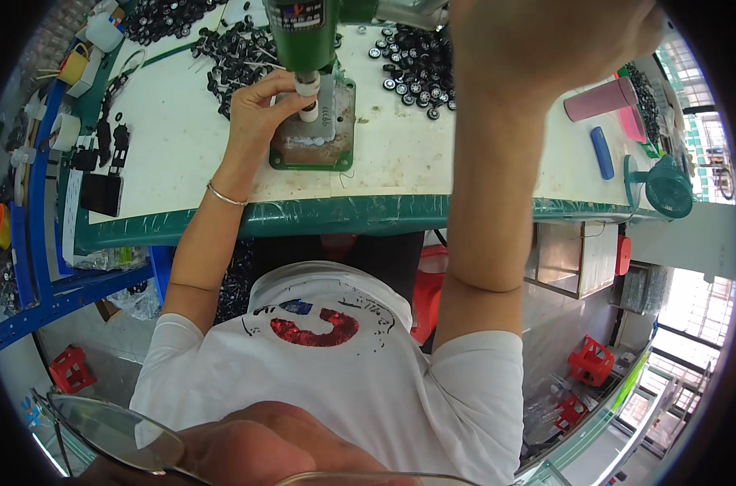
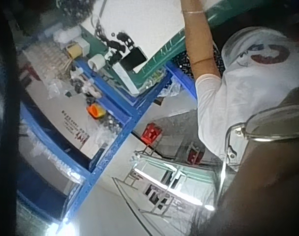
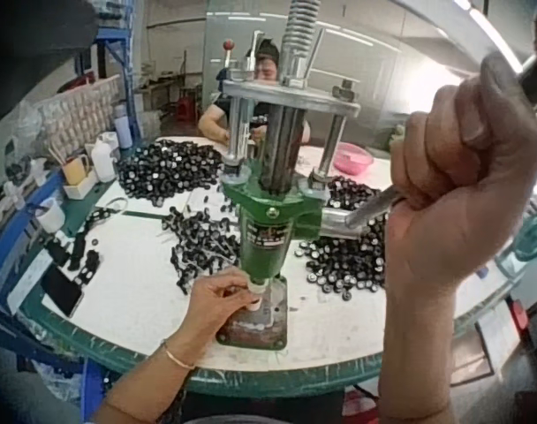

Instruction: The person repeatedly picks small black components and metal washers from piles on a table, places them into a green manual press, and operates the lever to assemble them. The person then removes the assembled units and places them into a blue bin below the table.

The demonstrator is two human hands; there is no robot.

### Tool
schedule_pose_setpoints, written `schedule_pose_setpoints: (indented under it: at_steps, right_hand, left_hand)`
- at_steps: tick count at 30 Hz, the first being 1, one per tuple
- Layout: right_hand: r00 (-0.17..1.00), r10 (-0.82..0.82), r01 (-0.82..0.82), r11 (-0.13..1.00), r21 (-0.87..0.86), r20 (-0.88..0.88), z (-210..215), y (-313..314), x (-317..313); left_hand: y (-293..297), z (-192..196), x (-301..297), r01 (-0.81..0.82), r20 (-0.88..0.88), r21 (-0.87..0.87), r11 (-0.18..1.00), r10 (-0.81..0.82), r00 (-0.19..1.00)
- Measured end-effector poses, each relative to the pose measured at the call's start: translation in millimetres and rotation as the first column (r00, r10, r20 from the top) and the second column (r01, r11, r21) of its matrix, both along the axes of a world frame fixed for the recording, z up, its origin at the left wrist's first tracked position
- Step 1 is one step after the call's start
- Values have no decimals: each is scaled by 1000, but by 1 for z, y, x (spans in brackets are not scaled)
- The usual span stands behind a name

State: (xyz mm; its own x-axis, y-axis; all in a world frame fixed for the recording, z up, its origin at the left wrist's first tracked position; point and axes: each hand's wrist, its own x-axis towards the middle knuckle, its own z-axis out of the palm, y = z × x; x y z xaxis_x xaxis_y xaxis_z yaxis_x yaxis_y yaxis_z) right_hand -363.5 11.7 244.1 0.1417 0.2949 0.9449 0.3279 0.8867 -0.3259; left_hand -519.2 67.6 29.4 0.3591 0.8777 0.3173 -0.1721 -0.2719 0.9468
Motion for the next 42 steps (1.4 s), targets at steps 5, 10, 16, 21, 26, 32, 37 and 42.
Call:
schedule_pose_setpoints:
  at_steps: [5, 10, 16, 21, 26, 32, 37, 42]
  right_hand:
    - [970, 227, -222, 973, 64, -89, -8, 5, 9]
    - [937, 160, -166, 986, 6, -311, -3, 5, -3]
    - [930, 191, -192, 981, 29, -313, -9, 3, 1]
    - [889, 363, -356, 931, 79, -280, -14, 6, 13]
    - [894, 342, -349, 937, 27, -288, -8, 11, 8]
    - [910, 174, -243, 959, -145, -376, 10, 21, 4]
    - [902, 13, -231, 859, -457, -432, 26, 67, 24]
    - [862, -23, -302, 779, -549, -507, 17, 109, 54]
  left_hand:
    - [6, -7, 1, -20, 14, 27, 999, 20, 1000]
    - [6, -12, 3, -10, 60, -87, 996, 16, 998]
    - [7, -13, 4, 56, 115, -87, 995, -46, 992]
    - [11, -22, 6, 19, 46, -18, 1000, -18, 999]
    - [10, -19, 8, 39, 74, -79, 996, -33, 997]
    - [14, -18, 6, 62, 48, -82, 995, -58, 997]
    - [16, -17, 3, 76, 147, -165, 983, -51, 988]
    - [21, -12, 5, 159, 395, -313, 936, -24, 918]
